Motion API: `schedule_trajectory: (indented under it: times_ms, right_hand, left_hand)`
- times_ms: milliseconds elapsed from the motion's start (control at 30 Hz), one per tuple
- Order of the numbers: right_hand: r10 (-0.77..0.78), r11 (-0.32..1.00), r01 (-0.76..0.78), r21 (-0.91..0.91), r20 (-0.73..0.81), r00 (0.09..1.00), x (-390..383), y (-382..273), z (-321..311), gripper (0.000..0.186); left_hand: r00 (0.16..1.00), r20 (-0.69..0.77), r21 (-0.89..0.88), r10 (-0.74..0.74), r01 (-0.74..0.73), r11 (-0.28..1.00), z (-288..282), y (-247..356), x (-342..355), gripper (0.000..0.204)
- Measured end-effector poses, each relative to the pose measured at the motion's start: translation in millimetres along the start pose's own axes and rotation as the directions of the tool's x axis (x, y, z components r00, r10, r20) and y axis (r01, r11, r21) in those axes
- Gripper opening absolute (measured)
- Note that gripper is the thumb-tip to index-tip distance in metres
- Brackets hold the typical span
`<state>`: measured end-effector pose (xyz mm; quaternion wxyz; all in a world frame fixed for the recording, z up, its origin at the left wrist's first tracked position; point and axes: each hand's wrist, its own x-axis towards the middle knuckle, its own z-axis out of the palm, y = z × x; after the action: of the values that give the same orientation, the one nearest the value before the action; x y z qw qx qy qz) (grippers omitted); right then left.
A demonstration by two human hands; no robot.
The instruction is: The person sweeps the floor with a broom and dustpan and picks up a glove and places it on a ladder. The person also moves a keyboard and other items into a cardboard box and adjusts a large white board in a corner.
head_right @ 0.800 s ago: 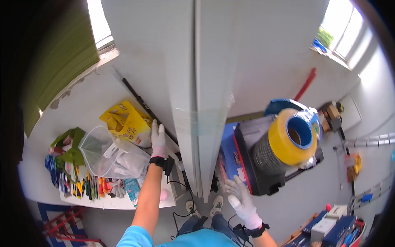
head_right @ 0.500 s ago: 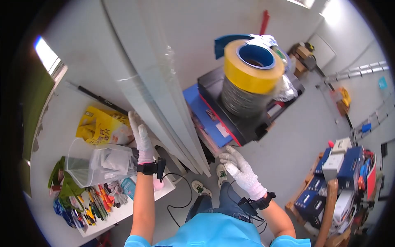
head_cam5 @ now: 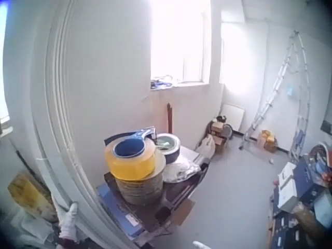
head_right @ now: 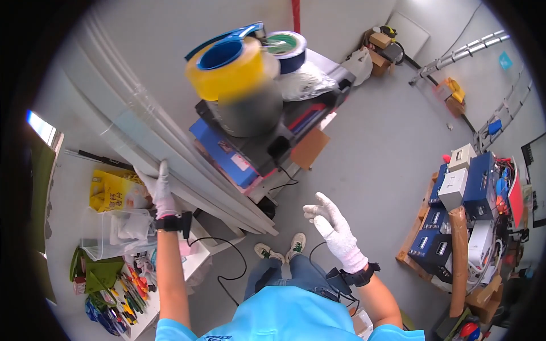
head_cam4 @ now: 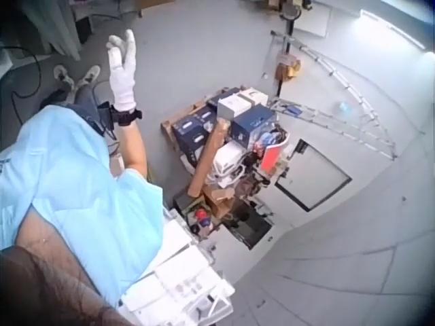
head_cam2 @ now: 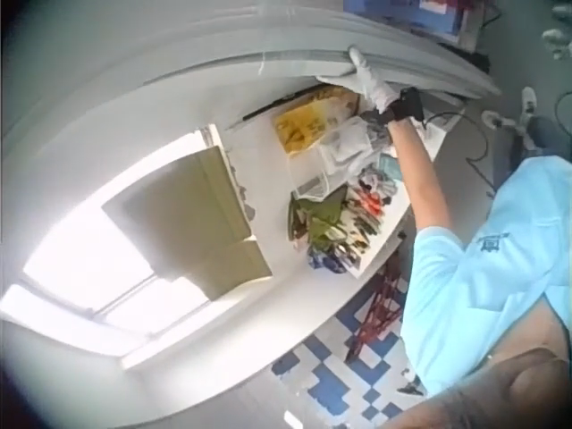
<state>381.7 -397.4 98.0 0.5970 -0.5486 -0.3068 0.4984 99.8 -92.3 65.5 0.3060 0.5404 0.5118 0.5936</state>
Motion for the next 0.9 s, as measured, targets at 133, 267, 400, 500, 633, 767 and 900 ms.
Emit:
schedule_trajectory:
  times_ms: [133, 267, 400, 500, 633, 767, 900]
  right_hand:
    - [-0.057, 0.998, 0.056, -0.011, -0.093, 0.994, -18, -2, -42, 0.052]
    - [-0.093, 0.995, 0.096, 0.009, -0.190, 0.977, -47, -8, -82, 0.051]
    - [-0.123, 0.992, 0.117, -0.039, -0.406, 0.906, -83, -6, -128, 0.047]
    - [-0.124, 0.990, 0.064, -0.127, -0.554, 0.823, -108, 10, -157, 0.049]
    - [-0.063, 0.998, 0.033, -0.056, -0.675, 0.735, -127, 31, -185, 0.052]
    - [-0.048, 0.999, 0.039, -0.028, -0.644, 0.764, -112, 33, -183, 0.049]
    - [-0.055, 0.998, 0.043, -0.035, -0.553, 0.831, -95, 32, -180, 0.047]
  left_hand:
    - [0.998, 0.047, -0.002, 0.032, -0.032, 0.999, 5, -5, 1, 0.091]
    - [0.984, -0.065, 0.233, 0.168, -0.149, 0.961, 13, 0, -10, 0.106]
    - [0.951, -0.146, 0.554, 0.274, -0.151, 0.819, 24, 2, -11, 0.116]
    - [0.954, -0.284, 0.626, 0.095, 0.110, 0.772, 27, 9, 3, 0.110]
    - [0.974, -0.214, 0.394, -0.070, 0.152, 0.906, 53, 30, -3, 0.114]
    - [0.981, -0.185, 0.511, 0.055, 0.048, 0.858, 36, 23, 21, 0.117]
    - [0.947, -0.306, 0.439, -0.100, 0.233, 0.868, 27, 30, 53, 0.112]
